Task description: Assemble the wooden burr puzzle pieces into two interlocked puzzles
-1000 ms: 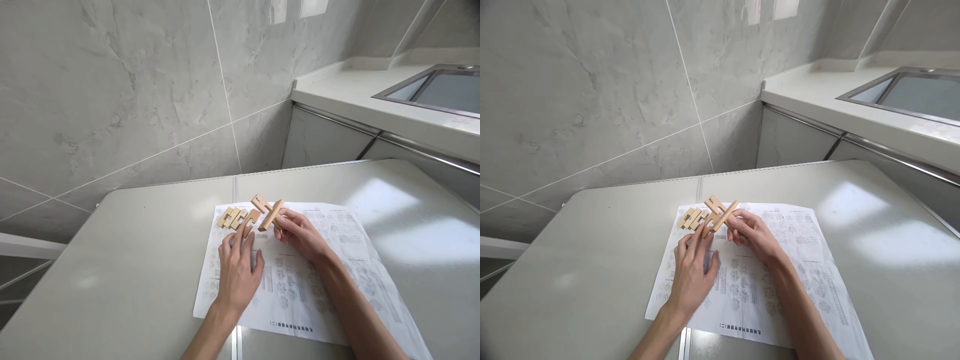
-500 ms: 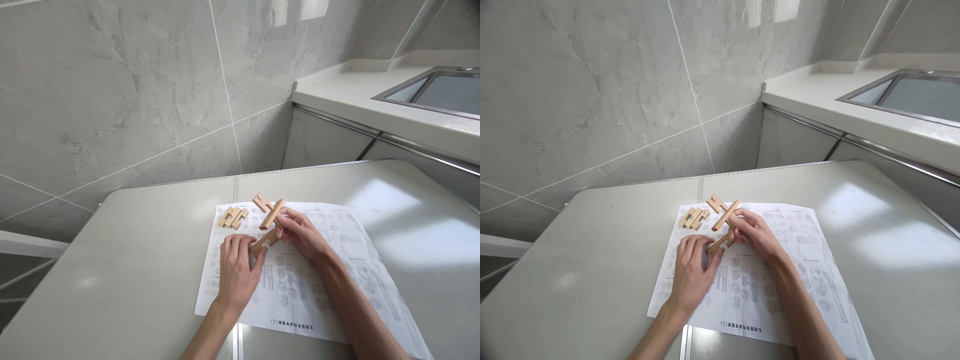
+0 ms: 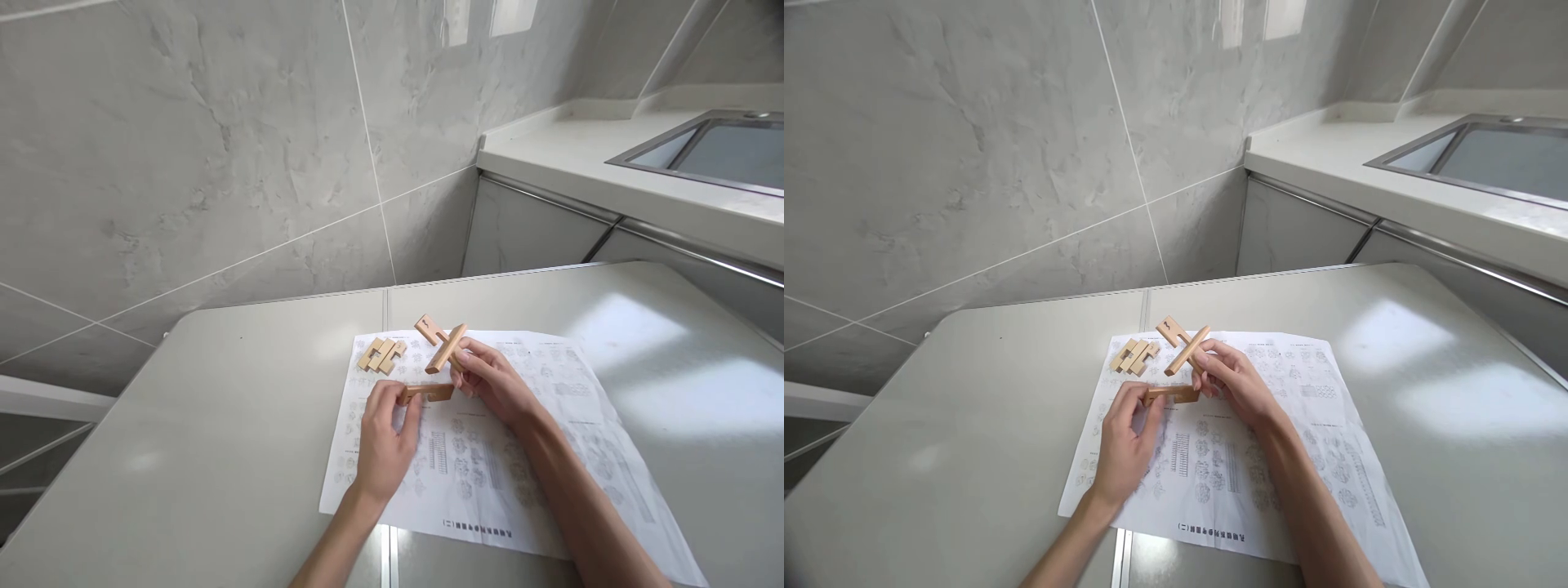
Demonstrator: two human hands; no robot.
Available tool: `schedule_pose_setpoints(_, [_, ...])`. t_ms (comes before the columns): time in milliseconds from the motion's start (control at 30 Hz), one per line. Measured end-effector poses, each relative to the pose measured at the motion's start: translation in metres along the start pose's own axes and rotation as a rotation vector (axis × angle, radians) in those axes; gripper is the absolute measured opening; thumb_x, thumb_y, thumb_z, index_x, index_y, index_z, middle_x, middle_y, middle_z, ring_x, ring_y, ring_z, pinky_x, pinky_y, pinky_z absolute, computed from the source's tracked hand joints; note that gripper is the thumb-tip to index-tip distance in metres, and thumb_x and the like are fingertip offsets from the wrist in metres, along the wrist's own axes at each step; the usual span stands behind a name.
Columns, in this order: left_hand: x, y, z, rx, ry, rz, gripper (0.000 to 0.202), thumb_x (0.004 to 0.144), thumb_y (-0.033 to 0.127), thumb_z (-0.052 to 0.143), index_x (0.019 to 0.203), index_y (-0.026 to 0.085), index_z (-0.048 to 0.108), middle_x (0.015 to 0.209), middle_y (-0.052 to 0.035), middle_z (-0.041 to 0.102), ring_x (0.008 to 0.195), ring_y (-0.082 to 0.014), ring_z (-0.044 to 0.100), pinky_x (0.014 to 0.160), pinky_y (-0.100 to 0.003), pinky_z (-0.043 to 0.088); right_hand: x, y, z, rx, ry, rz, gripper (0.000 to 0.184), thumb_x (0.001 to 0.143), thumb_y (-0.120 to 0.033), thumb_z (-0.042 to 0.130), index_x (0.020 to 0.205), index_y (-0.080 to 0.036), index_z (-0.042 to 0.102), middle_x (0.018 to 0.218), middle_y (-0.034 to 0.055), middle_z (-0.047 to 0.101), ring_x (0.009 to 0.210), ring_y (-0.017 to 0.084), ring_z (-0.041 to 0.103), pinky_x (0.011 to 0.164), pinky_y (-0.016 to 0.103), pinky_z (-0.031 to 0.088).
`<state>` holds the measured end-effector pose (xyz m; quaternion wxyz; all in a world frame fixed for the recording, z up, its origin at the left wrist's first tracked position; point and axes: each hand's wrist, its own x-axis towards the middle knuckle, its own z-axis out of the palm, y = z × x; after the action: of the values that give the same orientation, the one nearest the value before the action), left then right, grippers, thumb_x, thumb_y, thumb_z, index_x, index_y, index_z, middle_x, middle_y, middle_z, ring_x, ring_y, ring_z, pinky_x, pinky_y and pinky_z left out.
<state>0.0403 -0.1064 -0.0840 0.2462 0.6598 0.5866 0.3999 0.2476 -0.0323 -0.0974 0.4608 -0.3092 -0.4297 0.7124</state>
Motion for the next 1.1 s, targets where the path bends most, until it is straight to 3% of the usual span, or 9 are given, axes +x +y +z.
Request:
schedule_pose_setpoints(200, [0.002,0.006,-0.007,-0.472,-0.035,-0.268,0.033,0.106,0.052,0.064,0.097,0.020,0.065,0.084,-0.0024,0.067,0.075,-0.0162,0.061,0.071,-0.029,0.049,0.000,-0.001,0.001,-0.012,0.021,0.017,0.037,0.096,-0.057,0.079,0.094,-0.022,0.068,0.068,-0.0008,0.064,0.055,0.014,0.046,0.057,0.031,0.037])
schedule_pose_setpoints(433, [0.005,0.012,-0.013,-0.851,-0.136,-0.331,0.036,0.099,0.054,0.073,0.097,0.021,0.059,0.079,-0.0004,0.070,0.057,-0.0113,0.054,0.061,-0.028,0.044,0.001,0.001,-0.001,0.016,0.037,0.013,0.036,0.096,-0.056,0.079,0.092,-0.023,0.067,0.068,-0.0007,0.063,0.055,0.014,0.044,0.055,0.030,0.035])
schedule_pose_setpoints(767, [0.010,0.005,-0.013,-1.109,-0.193,-0.405,0.037,0.099,0.052,0.076,0.094,0.020,0.057,0.083,-0.0008,0.070,0.055,-0.0082,0.053,0.060,-0.027,0.040,0.002,0.004,0.010,0.006,-0.043,0.031,0.034,0.098,-0.056,0.076,0.096,-0.023,0.069,0.071,0.0000,0.068,0.055,0.014,0.050,0.057,0.031,0.037])
schedule_pose_setpoints(1100, [0.009,0.003,-0.014,-1.162,-0.202,-0.478,0.038,0.097,0.054,0.078,0.099,0.019,0.060,0.083,-0.0009,0.068,0.055,-0.0075,0.049,0.058,-0.026,0.037,0.003,0.009,0.022,-0.029,-0.100,0.053,0.036,0.099,-0.058,0.074,0.103,-0.023,0.069,0.078,0.0015,0.072,0.057,0.015,0.057,0.057,0.031,0.038])
